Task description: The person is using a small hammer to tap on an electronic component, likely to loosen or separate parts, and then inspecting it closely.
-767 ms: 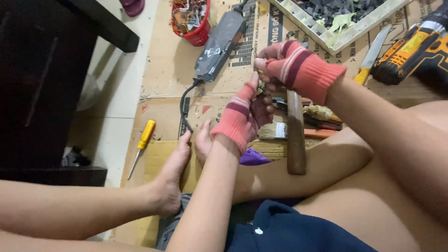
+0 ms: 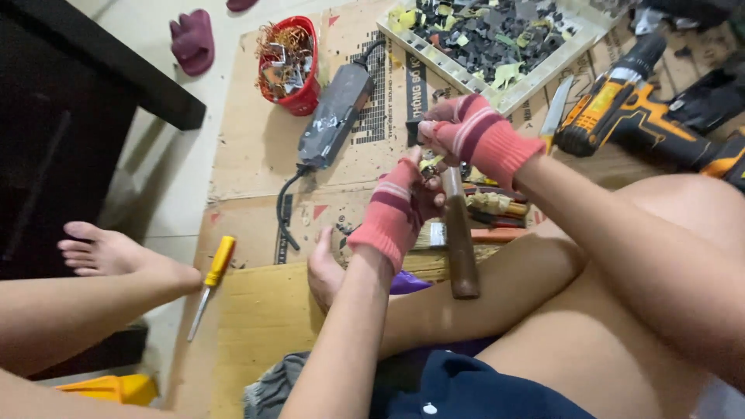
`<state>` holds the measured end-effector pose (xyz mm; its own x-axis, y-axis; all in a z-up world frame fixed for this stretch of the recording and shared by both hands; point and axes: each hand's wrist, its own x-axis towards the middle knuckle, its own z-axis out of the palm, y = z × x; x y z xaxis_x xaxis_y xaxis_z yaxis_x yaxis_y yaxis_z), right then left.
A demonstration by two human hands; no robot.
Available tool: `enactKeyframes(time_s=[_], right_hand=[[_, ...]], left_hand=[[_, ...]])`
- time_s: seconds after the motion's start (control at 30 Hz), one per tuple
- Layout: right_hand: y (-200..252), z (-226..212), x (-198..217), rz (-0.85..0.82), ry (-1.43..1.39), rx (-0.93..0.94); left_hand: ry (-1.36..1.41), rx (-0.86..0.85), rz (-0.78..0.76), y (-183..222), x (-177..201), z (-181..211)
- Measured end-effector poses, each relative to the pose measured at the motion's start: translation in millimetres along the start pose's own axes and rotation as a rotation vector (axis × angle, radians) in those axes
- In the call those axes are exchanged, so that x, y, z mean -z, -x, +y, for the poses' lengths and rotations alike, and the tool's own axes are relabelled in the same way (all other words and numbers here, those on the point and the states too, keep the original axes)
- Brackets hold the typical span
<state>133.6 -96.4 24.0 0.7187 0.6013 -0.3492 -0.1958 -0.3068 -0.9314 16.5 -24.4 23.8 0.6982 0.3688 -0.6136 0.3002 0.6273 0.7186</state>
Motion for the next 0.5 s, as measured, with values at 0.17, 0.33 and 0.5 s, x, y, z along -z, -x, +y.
enactKeyframes(time_s=[0.17, 0.33, 0.5], right_hand=[[0.4, 22.0, -0.8, 0.091, 0.101, 0.091], [21.9, 41.7, -9.5, 0.229, -0.264, 0.063], [60.7, 50.4, 9.8, 0.441, -0.411, 0.022]], left_hand=[[0.126, 0.307, -0.016, -54.6, 24.8, 0.8], [-1.251, -0.186, 0.025, -88.4, 26.0, -13.5], [-1.085, -0.228, -0.138, -58.5, -5.2, -11.2]])
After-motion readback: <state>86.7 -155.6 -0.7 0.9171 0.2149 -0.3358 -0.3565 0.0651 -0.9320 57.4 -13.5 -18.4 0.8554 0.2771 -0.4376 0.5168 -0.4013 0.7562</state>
